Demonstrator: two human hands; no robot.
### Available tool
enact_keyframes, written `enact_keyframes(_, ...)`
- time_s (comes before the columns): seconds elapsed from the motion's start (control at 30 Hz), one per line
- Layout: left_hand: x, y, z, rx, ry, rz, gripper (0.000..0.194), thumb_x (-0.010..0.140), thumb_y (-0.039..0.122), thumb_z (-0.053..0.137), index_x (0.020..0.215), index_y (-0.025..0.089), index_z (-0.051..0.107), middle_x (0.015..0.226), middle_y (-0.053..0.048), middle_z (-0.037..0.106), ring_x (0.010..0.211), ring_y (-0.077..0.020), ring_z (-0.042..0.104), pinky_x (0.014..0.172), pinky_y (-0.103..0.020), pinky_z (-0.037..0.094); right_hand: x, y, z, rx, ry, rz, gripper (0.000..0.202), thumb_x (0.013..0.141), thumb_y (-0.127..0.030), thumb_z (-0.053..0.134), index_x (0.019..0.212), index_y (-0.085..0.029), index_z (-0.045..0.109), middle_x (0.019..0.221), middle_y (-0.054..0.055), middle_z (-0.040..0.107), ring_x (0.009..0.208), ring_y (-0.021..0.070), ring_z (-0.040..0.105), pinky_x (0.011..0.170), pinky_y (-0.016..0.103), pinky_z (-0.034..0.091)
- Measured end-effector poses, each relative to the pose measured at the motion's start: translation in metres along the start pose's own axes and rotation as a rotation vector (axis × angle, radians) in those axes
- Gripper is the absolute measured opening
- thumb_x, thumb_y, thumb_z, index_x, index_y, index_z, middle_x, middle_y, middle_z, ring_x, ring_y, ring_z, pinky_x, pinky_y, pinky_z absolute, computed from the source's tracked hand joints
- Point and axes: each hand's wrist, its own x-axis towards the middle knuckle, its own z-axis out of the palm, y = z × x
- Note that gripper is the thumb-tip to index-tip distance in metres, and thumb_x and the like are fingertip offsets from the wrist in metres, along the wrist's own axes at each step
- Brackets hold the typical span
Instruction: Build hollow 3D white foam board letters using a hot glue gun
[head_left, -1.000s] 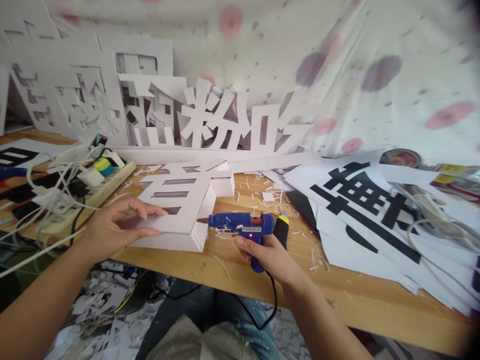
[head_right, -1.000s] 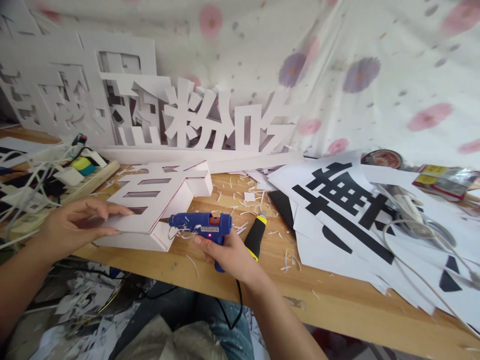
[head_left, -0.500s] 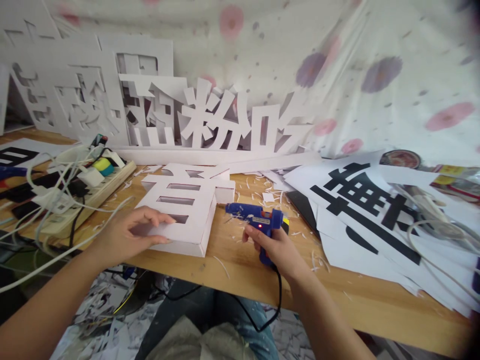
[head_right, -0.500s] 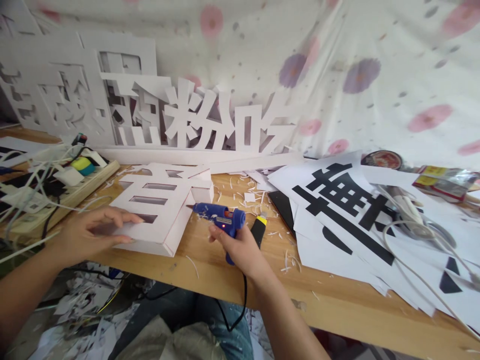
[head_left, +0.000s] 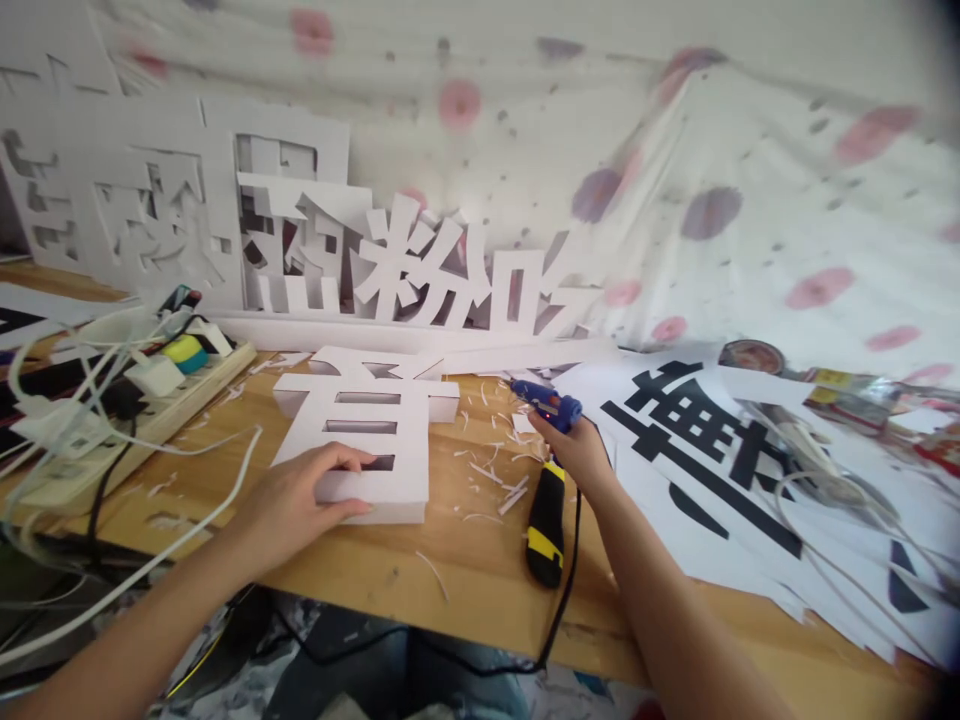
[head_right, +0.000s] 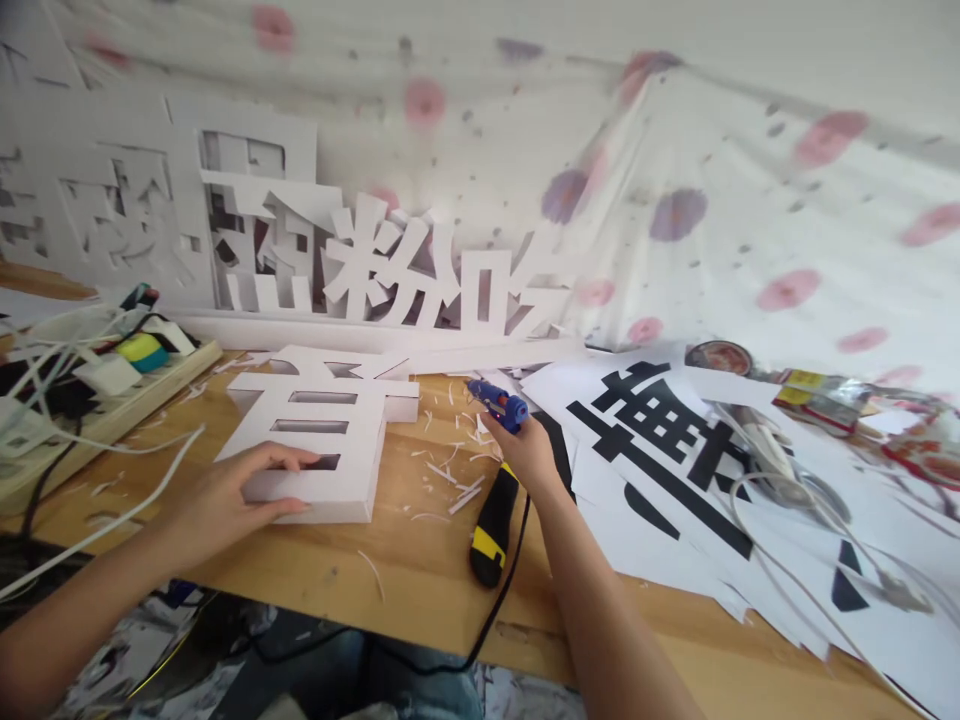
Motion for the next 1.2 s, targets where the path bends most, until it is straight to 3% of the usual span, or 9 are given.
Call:
enact_keyframes(0.4, 0.008, 0.009, 0.006, -0.032, -0.041, -0.146, 0.019, 0.07, 0.027, 0.063, 0.08, 0.025, 0.047, 0.101, 0.006, 0.069, 0.094, -0.02, 0.062, 0.081, -0.029, 0.043, 0.041, 0.028, 0.012, -0.225, -0.013, 0.032, 0.038, 0.067, -0.055, 0.062, 0.071, -0.017, 0.064, 0.067, 0.007, 0.067, 0.069, 0.0259, 0.065, 0.06, 0.032, 0.045)
enact_keyframes(0.57, 0.006, 0.008, 0.008, 0.001, -0.029, -0.127, 0.018, 0.071, 0.026, 0.063, 0.082, 0.026, 0.049, 0.099, 0.008, 0.068, 0.091, -0.0183, 0.062, 0.078, -0.027, 0.043, 0.034, 0.025, 0.005, -0.248, 0.005, 0.026, 0.055, 0.067, -0.057, 0.063, 0.102, -0.015, 0.06, 0.085, 0.008, 0.067, 0.08, 0.0258, 0.064, 0.069, 0.035, 0.047)
enact_keyframes(0.67, 0.005, 0.008, 0.008, 0.004, -0.032, -0.13, 0.018, 0.071, 0.025, 0.064, 0.083, 0.027, 0.051, 0.097, 0.008, 0.067, 0.09, -0.0177, 0.062, 0.078, -0.027, 0.043, 0.012, 0.008, -0.008, -0.274, 0.266, -0.069, 0.078, 0.061, -0.058, 0.069, 0.12, -0.012, 0.048, 0.098, 0.011, 0.064, 0.089, 0.0272, 0.06, 0.074, 0.039, 0.047)
enact_keyframes(0.77, 0.006, 0.008, 0.008, -0.006, -0.034, -0.118, 0.018, 0.071, 0.026, 0.065, 0.085, 0.027, 0.053, 0.098, 0.008, 0.067, 0.09, -0.0178, 0.062, 0.079, -0.027, 0.043, -0.021, -0.021, -0.013, -0.289, 0.547, -0.315, 0.06, 0.069, -0.052, 0.069, 0.115, -0.017, 0.052, 0.102, 0.011, 0.062, 0.089, 0.0258, 0.058, 0.075, 0.041, 0.048)
enact_keyframes(0.8, 0.006, 0.007, 0.008, -0.008, -0.032, -0.107, 0.018, 0.071, 0.026, 0.065, 0.086, 0.027, 0.054, 0.098, 0.008, 0.067, 0.091, -0.0181, 0.062, 0.08, -0.027, 0.043, -0.033, -0.031, -0.01, -0.262, 0.51, -0.438, 0.045, 0.075, -0.045, 0.066, 0.11, -0.019, 0.054, 0.099, 0.009, 0.062, 0.084, 0.0227, 0.059, 0.073, 0.039, 0.049)
enact_keyframes(0.87, 0.006, 0.006, 0.009, -0.011, -0.025, -0.083, 0.018, 0.071, 0.026, 0.065, 0.086, 0.028, 0.056, 0.098, 0.007, 0.067, 0.091, -0.0186, 0.062, 0.08, -0.028, 0.043, -0.053, -0.05, 0.003, -0.225, 0.173, -0.758, 0.019, 0.085, -0.029, 0.058, 0.103, -0.023, 0.059, 0.095, 0.006, 0.066, 0.086, 0.0197, 0.062, 0.077, 0.036, 0.051)
enact_keyframes(1.0, 0.004, 0.007, 0.009, -0.025, -0.007, -0.063, 0.019, 0.069, 0.023, 0.066, 0.084, 0.026, 0.053, 0.097, 0.007, 0.067, 0.09, -0.0184, 0.062, 0.078, -0.027, 0.043, -0.077, -0.069, 0.04, -0.245, -0.356, -1.018, 0.044, 0.088, -0.017, 0.052, 0.132, -0.021, 0.047, 0.128, 0.009, 0.058, 0.122, 0.0212, 0.05, 0.099, 0.039, 0.046)
enact_keyframes(1.1, 0.003, 0.007, 0.01, -0.008, 0.001, -0.053, 0.019, 0.069, 0.021, 0.065, 0.082, 0.025, 0.052, 0.094, 0.006, 0.067, 0.088, -0.0179, 0.062, 0.077, -0.028, 0.043, -0.084, -0.065, 0.06, -0.256, -0.481, -1.044, 0.055, 0.089, -0.013, 0.047, 0.142, -0.016, 0.034, 0.142, 0.01, 0.044, 0.136, 0.0214, 0.034, 0.107, 0.043, 0.04)
enact_keyframes(1.2, 0.001, 0.004, 0.012, 0.015, 0.022, -0.009, 0.018, 0.07, 0.021, 0.064, 0.085, 0.026, 0.054, 0.091, 0.005, 0.066, 0.085, -0.018, 0.062, 0.075, -0.028, 0.044, -0.087, -0.055, 0.07, -0.252, -0.459, -1.025, 0.058, 0.091, -0.009, 0.04, 0.146, -0.021, 0.027, 0.145, 0.007, 0.041, 0.138, 0.0193, 0.027, 0.108, 0.043, 0.038)
